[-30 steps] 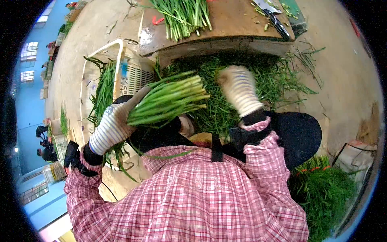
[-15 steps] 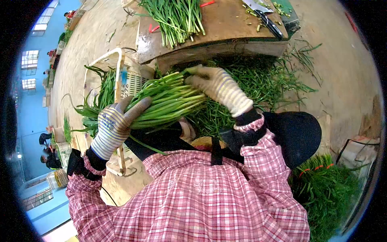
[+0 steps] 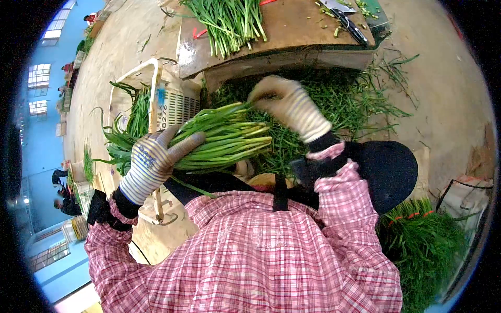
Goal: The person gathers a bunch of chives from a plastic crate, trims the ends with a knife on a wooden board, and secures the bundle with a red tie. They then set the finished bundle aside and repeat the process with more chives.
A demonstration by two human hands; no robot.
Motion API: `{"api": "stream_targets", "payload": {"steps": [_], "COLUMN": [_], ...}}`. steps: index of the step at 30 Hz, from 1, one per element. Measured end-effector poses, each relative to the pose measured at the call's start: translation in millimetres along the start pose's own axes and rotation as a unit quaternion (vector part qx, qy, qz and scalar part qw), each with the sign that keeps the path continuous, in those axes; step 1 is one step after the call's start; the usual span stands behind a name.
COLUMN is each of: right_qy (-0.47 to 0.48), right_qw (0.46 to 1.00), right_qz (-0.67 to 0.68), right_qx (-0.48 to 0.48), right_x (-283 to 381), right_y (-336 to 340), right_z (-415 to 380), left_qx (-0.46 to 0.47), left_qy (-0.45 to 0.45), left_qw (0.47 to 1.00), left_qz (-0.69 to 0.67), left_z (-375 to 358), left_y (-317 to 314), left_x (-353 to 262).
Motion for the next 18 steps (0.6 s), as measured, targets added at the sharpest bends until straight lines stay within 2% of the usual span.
{"api": "stream_targets", "payload": {"steps": [1, 2, 3, 4, 6, 8, 9, 10, 11, 12, 14, 16, 17, 18], "right_qy": [-0.076, -0.153, -0.219, -0.256, -0.098, 0.008, 0.045, 0.041, 0.085, 0.029, 0.096, 0.016, -0.087, -0.185], "right_qw": [0.996, 0.956, 0.861, 0.728, 0.859, 0.966, 0.989, 0.992, 0.979, 0.978, 0.979, 0.993, 0.932, 0.775], "right_qz": [-0.021, -0.248, -0.459, -0.63, -0.502, -0.257, -0.114, 0.016, 0.04, 0.037, 0.054, -0.067, -0.342, -0.569], "right_qx": [-0.038, -0.032, -0.024, 0.086, -0.018, 0.028, 0.077, 0.115, 0.182, 0.204, 0.172, 0.098, 0.079, 0.203], "right_x": [-33.7, -50.3, -60.6, -84.3, -41.2, 4.7, 25.9, 31.2, 35.6, 28.9, 31.0, -10.2, -31.4, -71.1], "right_y": [22.3, 46.1, 73.7, 85.3, 58.2, 2.0, -25.7, -44.7, -61.4, -66.6, -58.9, -28.7, -1.0, 23.0], "right_z": [-2.5, -5.2, -9.2, -16.3, -4.6, 9.1, 12.8, 11.4, 11.8, 10.2, 12.1, 15.8, 16.7, 14.9], "left_qx": [-0.007, -0.008, -0.011, -0.016, -0.009, 0.001, 0.004, 0.005, 0.008, 0.009, 0.012, 0.0, -0.013, -0.014], "left_qy": [0.0, 0.001, 0.001, 0.001, -0.002, -0.012, -0.013, -0.014, -0.018, -0.02, -0.03, -0.033, -0.036, -0.034], "left_qw": [1.0, 1.0, 1.0, 1.0, 1.0, 1.0, 1.0, 0.999, 0.999, 0.999, 0.999, 0.999, 0.999, 0.999], "left_qz": [-0.007, -0.007, -0.003, 0.002, 0.004, 0.001, -0.02, -0.04, -0.028, -0.029, -0.029, -0.03, -0.031, -0.03], "left_z": [-1.8, -4.1, -7.4, -9.4, -7.6, -4.2, -1.3, 1.8, 3.0, 3.2, 3.2, 0.8, -1.1, -2.5], "left_y": [0.9, 1.3, 2.8, 3.6, 2.3, -1.4, -2.8, -3.6, -4.5, -4.3, -3.4, -0.7, 1.7, 2.0], "left_x": [0.3, 1.5, 2.5, 4.1, 3.8, -2.0, -3.9, -5.5, -7.8, -9.4, -11.7, -10.4, -10.5, -10.0]}}
Point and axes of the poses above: each hand's wrist, its own z-axis towards the middle knuckle, its own y-axis out of the back of the hand, x = y × z, the point moved 8 cm from there along z, towards the middle knuckle, and after that the axes turned 9 degrees about -x, right-handed, at the moved point
